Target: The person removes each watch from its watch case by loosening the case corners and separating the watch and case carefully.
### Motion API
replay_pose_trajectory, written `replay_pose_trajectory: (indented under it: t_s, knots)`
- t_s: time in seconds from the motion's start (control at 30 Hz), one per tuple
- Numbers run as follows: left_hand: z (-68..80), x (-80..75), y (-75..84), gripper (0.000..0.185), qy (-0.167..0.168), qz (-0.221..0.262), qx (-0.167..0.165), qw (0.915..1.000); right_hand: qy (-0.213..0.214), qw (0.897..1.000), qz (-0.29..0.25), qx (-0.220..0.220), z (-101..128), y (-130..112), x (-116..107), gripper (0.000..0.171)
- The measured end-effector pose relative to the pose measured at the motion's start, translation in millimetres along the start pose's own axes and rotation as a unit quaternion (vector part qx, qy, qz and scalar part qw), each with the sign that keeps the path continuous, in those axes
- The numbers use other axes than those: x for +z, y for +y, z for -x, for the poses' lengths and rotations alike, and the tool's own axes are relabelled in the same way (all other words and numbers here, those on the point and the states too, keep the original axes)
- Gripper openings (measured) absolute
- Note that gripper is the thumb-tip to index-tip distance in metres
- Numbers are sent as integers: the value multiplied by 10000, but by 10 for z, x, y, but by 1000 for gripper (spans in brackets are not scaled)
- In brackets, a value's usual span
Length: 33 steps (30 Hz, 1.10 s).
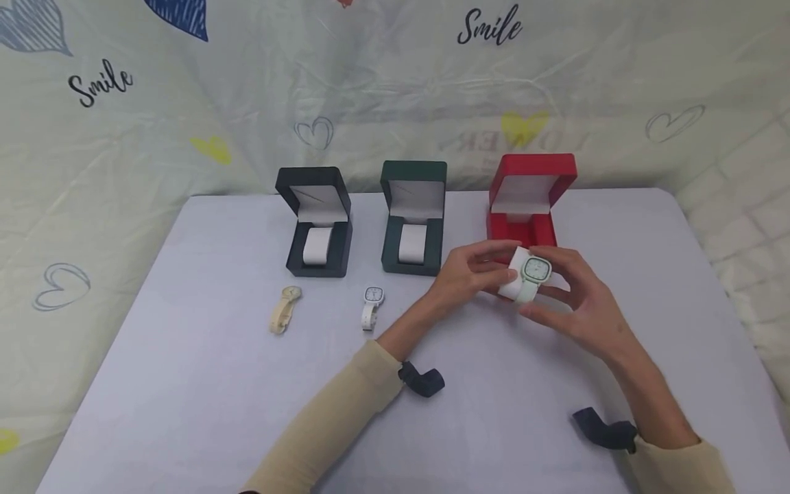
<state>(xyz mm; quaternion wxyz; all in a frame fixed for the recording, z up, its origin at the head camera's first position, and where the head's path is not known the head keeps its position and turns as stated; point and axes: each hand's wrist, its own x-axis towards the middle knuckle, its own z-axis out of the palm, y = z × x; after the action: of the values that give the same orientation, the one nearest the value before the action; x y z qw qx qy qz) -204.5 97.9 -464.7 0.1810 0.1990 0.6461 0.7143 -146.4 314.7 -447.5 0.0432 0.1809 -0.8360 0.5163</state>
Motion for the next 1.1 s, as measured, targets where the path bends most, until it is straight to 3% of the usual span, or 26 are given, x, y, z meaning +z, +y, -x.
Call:
replay_pose_trajectory:
  t_s: [0.3, 0.8, 1.1]
  knots:
    - [-4, 27, -24, 50, 69, 23, -98, 9999, 413, 9991, 37, -12, 34, 5, 106, 91]
    - [-25, 26, -16, 50, 43, 268, -163, 9995, 361, 9989, 243, -165, 14, -27, 102, 96]
    - [-18, 3, -29, 49, -49, 283, -26, 9996, 422, 9989, -70, -169, -7, -1, 81, 91]
